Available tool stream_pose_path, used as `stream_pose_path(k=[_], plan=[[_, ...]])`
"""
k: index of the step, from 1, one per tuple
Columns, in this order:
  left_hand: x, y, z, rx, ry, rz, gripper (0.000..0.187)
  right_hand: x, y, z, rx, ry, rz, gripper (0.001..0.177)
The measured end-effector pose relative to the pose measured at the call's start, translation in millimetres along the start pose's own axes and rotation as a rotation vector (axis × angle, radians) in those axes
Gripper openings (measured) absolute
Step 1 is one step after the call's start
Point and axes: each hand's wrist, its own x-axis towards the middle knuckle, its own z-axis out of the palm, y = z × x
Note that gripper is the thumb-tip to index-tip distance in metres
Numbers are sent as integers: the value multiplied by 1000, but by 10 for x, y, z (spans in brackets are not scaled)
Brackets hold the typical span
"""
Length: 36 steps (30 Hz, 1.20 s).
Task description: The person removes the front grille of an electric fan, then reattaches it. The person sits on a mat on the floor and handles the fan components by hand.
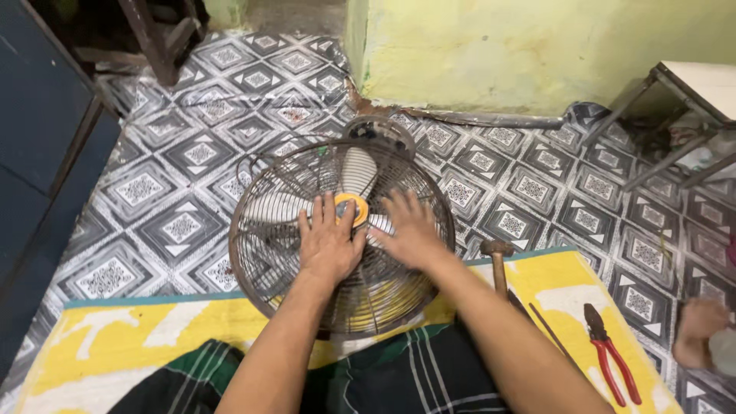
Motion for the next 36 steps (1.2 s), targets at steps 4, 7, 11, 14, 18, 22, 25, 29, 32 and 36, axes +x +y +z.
stream_pose_path(k=[4, 7, 11, 14, 18, 22, 25, 29, 32, 36], plan=[[-52, -86, 23, 21, 16, 19, 72, -127, -273, -34, -58, 42, 18, 86], [-73, -72, 16, 21, 11, 26, 71, -174, -285, -72, -47, 57, 34, 86], [-100, -81, -8, 28, 13, 40, 70, -203, -316, -63, -30, 54, 49, 85], [-89, -139, -38, 27, 11, 56, 69, -214, -407, -73, -16, 56, 73, 86], [-52, -181, -41, 51, 4, 91, 68, -258, -495, -147, 22, 69, 109, 86], [-49, -236, -9, 86, 7, 125, 68, -296, -544, -183, 42, 55, 132, 84], [-43, -256, 16, 87, 9, 132, 68, -291, -526, -152, 68, 41, 140, 84], [-52, -295, 30, 92, 15, 145, 67, -165, -388, 6, 134, 99, 159, 80], [-59, -265, 40, 81, 29, 130, 67, -6, -29, 103, 135, 327, 293, 73], [-114, -236, -20, 77, 42, 119, 67, 135, 565, 163, 197, 471, 410, 83]])
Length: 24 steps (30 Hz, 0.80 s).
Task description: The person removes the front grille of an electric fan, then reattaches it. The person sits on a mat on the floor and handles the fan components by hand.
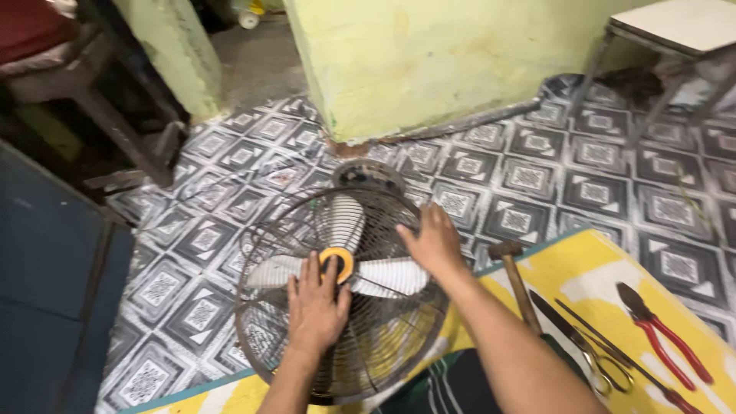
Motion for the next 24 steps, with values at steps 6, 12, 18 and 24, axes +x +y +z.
stream_pose_path(k=[6, 12, 18, 24], plan=[[59, -238, 79, -296, 67, -54, 61, 167, 233, 124, 102, -177, 208, 92], [110, -1334, 265, -21, 342, -658, 76, 171, 176, 26, 185, -232, 285, 78], [38, -1651, 482, -487, 69, -828, 75, 249, 196, 12, 109, -215, 241, 85], [-77, -1382, 357, -497, 167, -869, 70, 320, 284, 37, 107, -302, 230, 83]])
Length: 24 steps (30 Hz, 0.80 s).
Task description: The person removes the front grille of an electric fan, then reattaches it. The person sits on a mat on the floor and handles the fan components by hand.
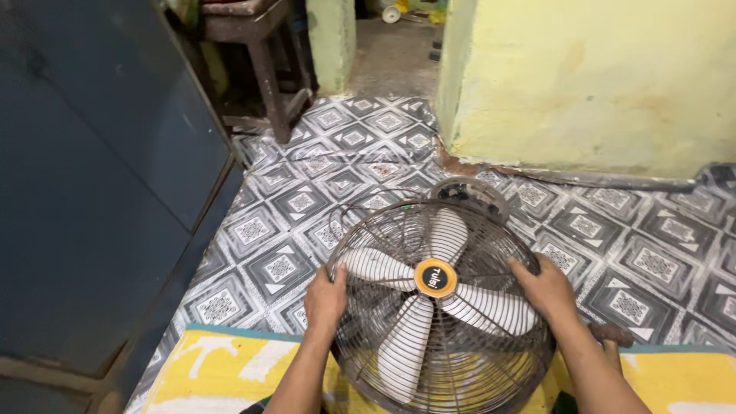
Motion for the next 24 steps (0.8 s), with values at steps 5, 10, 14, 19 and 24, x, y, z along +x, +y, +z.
stream_pose_path(k=[5, 10, 14, 19, 24], plan=[[-160, 48, -59, -36, 29, -48, 71, 67, -49, 23, -87, 23, -71, 90], [-273, 172, -131, 41, 66, 165, 77, -157, -312, 82, -301, 115, -514, 110], [-487, 425, -220, 328, -29, 534, 82, -452, -638, 182, -461, -1, -684, 107], [-825, 831, -138, 321, -306, 636, 69, -646, -806, 188, -552, -143, -740, 103], [-988, 917, -156, 291, -253, 629, 73, -586, -640, 180, -452, -105, -828, 99]])
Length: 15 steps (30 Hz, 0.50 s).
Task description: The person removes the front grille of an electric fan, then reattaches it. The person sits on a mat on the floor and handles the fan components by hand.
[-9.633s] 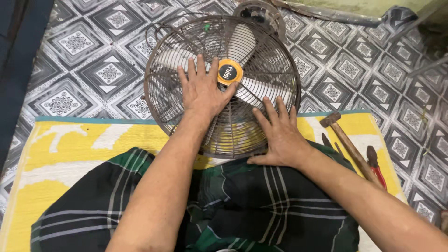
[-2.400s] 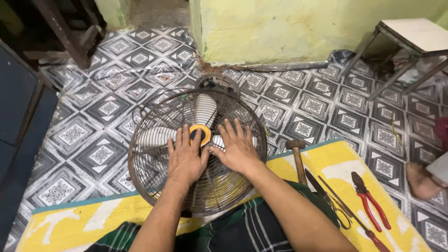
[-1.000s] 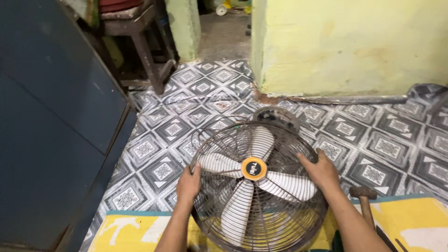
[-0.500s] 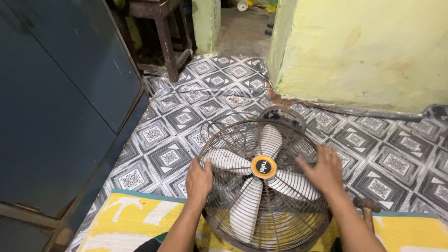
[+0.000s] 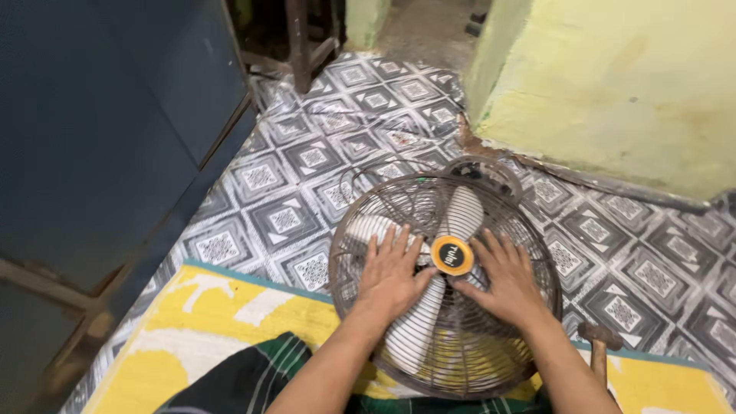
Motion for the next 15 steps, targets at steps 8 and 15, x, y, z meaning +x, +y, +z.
stream_pose_path(k=[8, 15], plan=[[-121, 260, 208, -56, 109, -108, 76, 118, 284, -39, 43, -1, -172, 76], [-185, 179, 228, -100, 113, -141, 78, 174, 251, -28, -10, 19, -227, 76]])
